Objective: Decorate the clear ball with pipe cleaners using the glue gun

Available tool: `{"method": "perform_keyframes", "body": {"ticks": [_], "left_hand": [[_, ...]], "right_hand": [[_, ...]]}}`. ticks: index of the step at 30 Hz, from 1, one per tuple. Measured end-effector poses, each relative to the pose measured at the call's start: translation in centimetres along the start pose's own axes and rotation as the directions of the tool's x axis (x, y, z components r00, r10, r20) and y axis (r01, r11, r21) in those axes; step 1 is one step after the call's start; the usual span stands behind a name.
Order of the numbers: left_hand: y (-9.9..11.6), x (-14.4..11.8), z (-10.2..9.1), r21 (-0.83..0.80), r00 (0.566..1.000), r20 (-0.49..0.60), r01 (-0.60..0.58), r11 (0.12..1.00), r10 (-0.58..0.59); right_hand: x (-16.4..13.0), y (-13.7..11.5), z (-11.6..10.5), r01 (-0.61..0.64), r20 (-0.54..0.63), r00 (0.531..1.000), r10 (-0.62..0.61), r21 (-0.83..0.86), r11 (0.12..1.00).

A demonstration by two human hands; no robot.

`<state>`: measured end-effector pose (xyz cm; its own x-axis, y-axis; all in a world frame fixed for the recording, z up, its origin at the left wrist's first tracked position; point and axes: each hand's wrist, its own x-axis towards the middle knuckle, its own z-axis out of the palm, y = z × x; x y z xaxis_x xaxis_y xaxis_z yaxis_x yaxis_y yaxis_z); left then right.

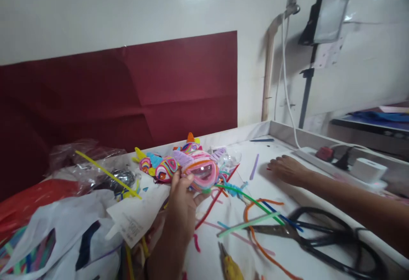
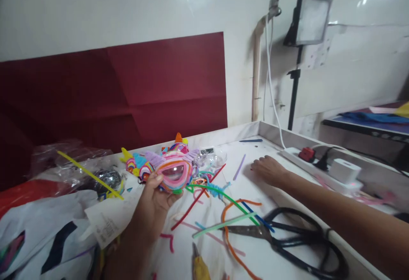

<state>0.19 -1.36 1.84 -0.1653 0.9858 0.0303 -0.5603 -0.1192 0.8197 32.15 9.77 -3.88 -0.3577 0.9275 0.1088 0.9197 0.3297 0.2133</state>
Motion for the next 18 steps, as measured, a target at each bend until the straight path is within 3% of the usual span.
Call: {"method": "perform_keyframes", "body": {"ticks": [3, 5, 7, 10, 14, 18], "left_hand": [[-0.4, 0.1, 0.0, 0.014, 1.000, -0.023, 0.018, 1.000, -0.018], [-0.7, 0.1, 0.0, 0.024, 0.999, -0.031, 0.032, 0.999, -0.031], [-1.1, 0.2, -0.1, 0.036, 0.999, -0.034, 0.038, 0.999, -0.037], [-1.8, 0.3, -0.2, 0.069, 0.998, -0.060, 0.035, 0.997, -0.031], [-2.4, 0.2, -0.2, 0.124, 0.997, -0.060, 0.056, 0.991, -0.048], [-2.4, -0.2, 0.0, 0.154, 0.999, -0.022, 0.052, 0.987, -0.049]], "right_hand": [[-0.7, -1.0, -2.5, -0.003, -0.059, 0.998, 0.008, 0.080, 0.997], [-2.0, -2.8, -5.2, 0.081, -0.129, 0.990, -0.057, 0.187, 0.979], [-3.4, -5.3, -8.1, 0.252, -0.328, 0.940, -0.089, 0.498, 0.830], [-5.1, -9.4, -11.5, 0.459, -0.531, 0.840, -0.115, 0.580, 0.674], [-5.4, -12.8, -12.3, 0.615, -0.696, 0.701, -0.153, 0.483, 0.623], [-4.4, -13.8, -11.1, 0.615, -0.725, 0.675, -0.138, 0.448, 0.649]]}}
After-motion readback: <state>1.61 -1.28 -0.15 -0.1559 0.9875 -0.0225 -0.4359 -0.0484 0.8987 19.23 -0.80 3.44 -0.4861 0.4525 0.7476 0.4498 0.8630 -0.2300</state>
